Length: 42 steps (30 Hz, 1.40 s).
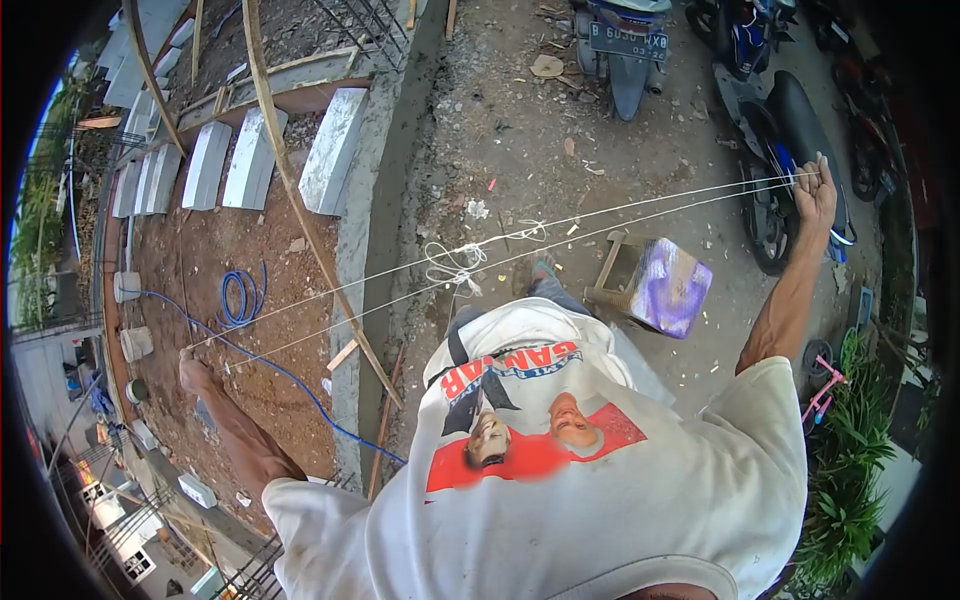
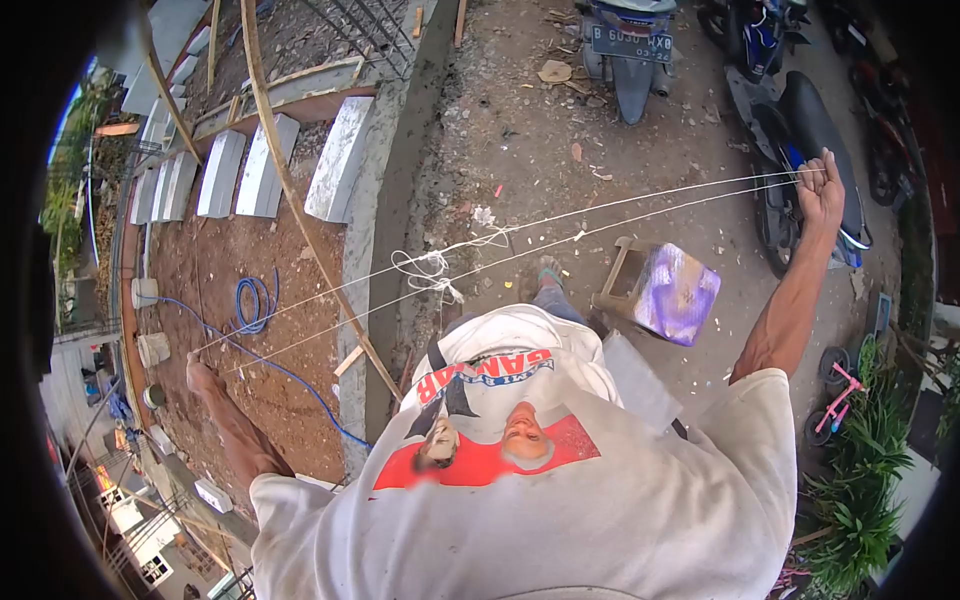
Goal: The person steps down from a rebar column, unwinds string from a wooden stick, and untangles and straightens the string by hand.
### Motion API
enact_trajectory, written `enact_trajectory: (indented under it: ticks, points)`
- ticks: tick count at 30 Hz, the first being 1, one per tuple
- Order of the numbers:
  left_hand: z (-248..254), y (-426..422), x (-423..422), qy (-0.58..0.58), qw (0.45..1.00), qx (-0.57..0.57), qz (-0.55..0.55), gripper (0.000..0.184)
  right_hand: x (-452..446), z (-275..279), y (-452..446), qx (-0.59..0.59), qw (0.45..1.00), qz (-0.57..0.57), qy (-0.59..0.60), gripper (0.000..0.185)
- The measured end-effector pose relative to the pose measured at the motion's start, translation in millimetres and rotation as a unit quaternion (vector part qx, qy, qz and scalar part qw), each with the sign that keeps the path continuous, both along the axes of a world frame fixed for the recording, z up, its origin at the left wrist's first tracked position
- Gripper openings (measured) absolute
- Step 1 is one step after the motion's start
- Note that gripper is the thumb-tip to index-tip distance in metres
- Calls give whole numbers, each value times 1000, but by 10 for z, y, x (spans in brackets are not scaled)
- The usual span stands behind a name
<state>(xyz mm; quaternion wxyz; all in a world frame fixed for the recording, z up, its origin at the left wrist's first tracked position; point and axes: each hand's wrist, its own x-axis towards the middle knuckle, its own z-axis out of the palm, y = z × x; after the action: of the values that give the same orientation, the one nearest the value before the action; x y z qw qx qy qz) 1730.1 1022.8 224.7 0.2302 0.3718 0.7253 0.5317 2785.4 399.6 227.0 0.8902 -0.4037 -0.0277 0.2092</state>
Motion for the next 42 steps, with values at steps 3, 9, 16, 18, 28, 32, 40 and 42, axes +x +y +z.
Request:
enact_trajectory:
  ticks: [3, 9, 16, 18, 28, 32, 40, 42]
  points:
    - [-58, -21, 31, 210, 972, -102, -26, 46, 355, 336, -20, -6, 1000, -10, -11, 14]
    - [145, -1554, 4185, 169, 741, -87, -644, 87, -902, 2009, 1232, -16, 958, 185, -220, 36]
    - [-1093, -2851, 6534, -75, 497, -140, -853, 63, -1528, 2512, 1896, 11, 919, 270, -288, 58]
    - [-1028, -2613, 6506, -106, 480, -220, -842, 47, -1473, 2563, 1795, -46, 929, 217, -297, 59]
    - [-864, -1734, 5879, -114, 416, -392, -813, 23, -1647, 2592, 1722, -88, 941, 106, -309, 62]
    - [-1913, -1262, 4673, 44, 448, -473, -758, 22, -1332, 2452, 1615, -186, 940, 59, -281, 54]
    - [-1617, -934, 4518, 190, 545, -56, -815, 29, -1777, 2101, 2114, -400, 781, 242, -414, 36]
    - [-804, -1180, 5274, 95, 637, 3, -765, 35, -1968, 2102, 2330, -363, 784, 288, -413, 35]
